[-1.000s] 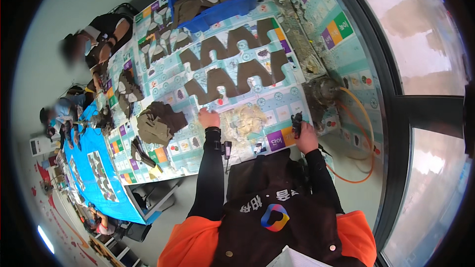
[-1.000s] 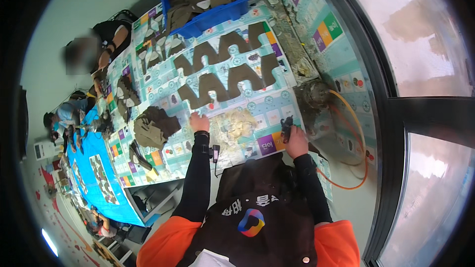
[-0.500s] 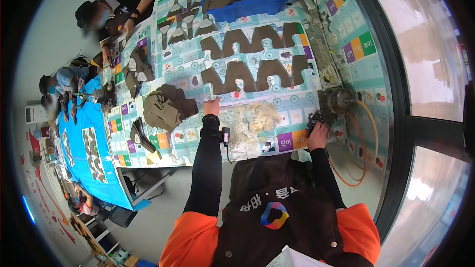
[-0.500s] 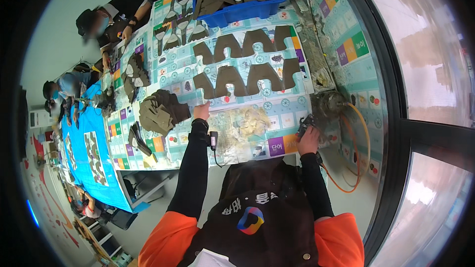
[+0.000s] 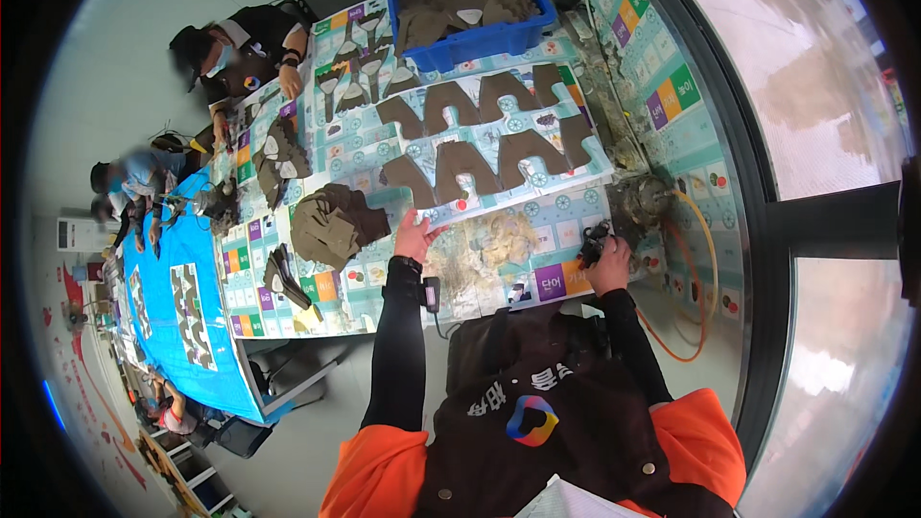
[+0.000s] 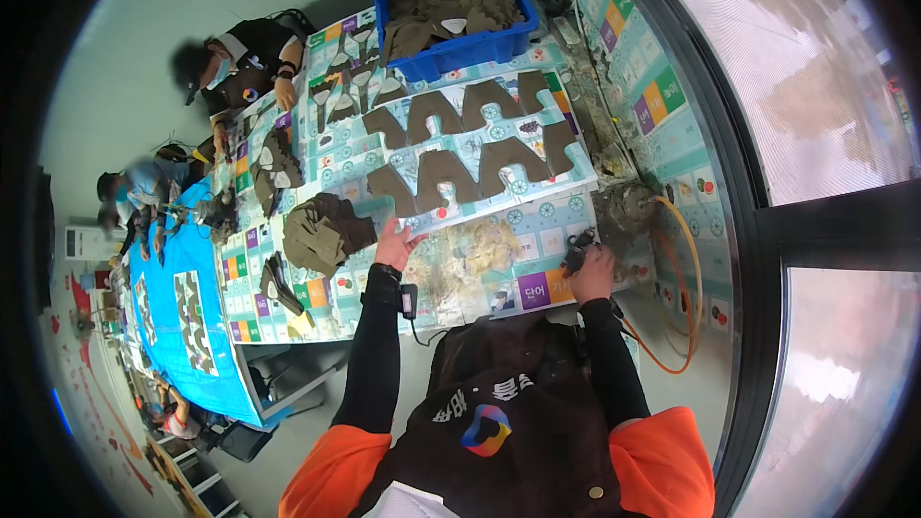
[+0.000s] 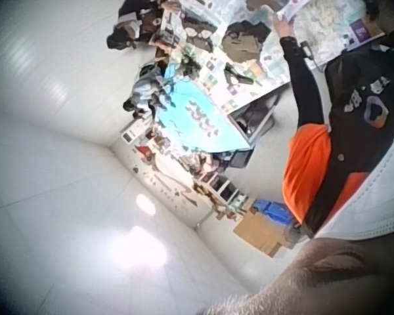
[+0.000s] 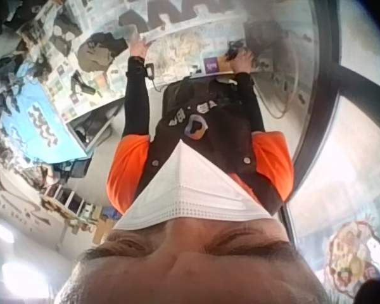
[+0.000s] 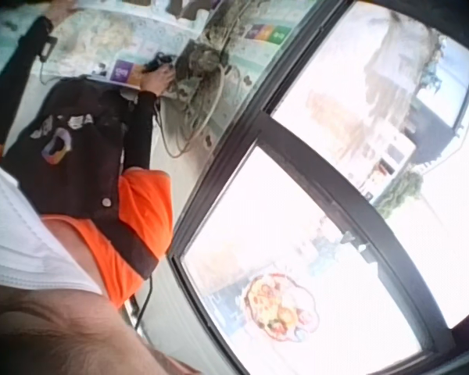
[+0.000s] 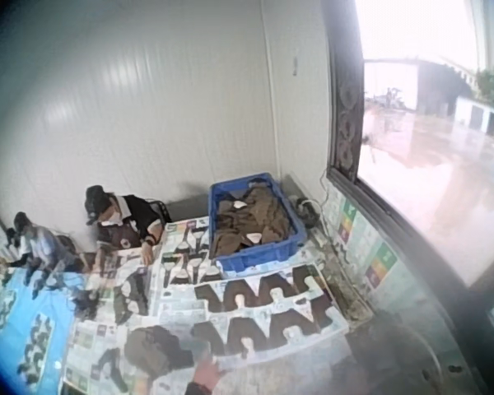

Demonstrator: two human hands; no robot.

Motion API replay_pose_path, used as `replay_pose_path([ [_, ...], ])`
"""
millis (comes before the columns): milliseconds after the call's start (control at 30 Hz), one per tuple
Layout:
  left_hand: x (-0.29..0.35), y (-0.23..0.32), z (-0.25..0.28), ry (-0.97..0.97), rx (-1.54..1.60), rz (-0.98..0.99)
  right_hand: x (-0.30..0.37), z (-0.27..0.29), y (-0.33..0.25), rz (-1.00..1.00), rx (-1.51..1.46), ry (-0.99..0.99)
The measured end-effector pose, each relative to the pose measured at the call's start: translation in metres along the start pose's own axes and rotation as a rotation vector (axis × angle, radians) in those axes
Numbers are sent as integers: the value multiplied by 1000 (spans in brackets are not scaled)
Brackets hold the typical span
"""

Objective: Assembling shoe upper components and using an air nozzle to clean or position them.

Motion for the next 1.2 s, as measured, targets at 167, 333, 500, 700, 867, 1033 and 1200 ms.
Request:
replay_pose_path([
  [167,66,4,15,-19,-18,-51,5,-10,3,69,-78,-19],
  [333,138,-7,57,38,153,-166,14,-19,0,136,-117,-134],
  [500,198,-6,93,67,291,-221,11,-9,-21,313,-81,28],
  [700,300,2,192,261,401,-401,40,-26,-117,444,-57,-135],
  [867,374,-8,302,491,518,-501,92,-36,-223,623,-161,-162],
  [1033,440,-6,398,635,508,-562,174,-94,-303,748,-173,-345],
  [1200,486,-3,487,795,595,-643,236,-126,-380,865,-164,-495],
])
Point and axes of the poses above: each hand's wrist, its own x-axis away from the middle knuckle, its own z-axis out of the back of the hand, y = z × x, the point moved 10 cm from there along -x, towards the middle knuckle, and after that the axes turned 1 degree about -z, right-handed, at the moved point
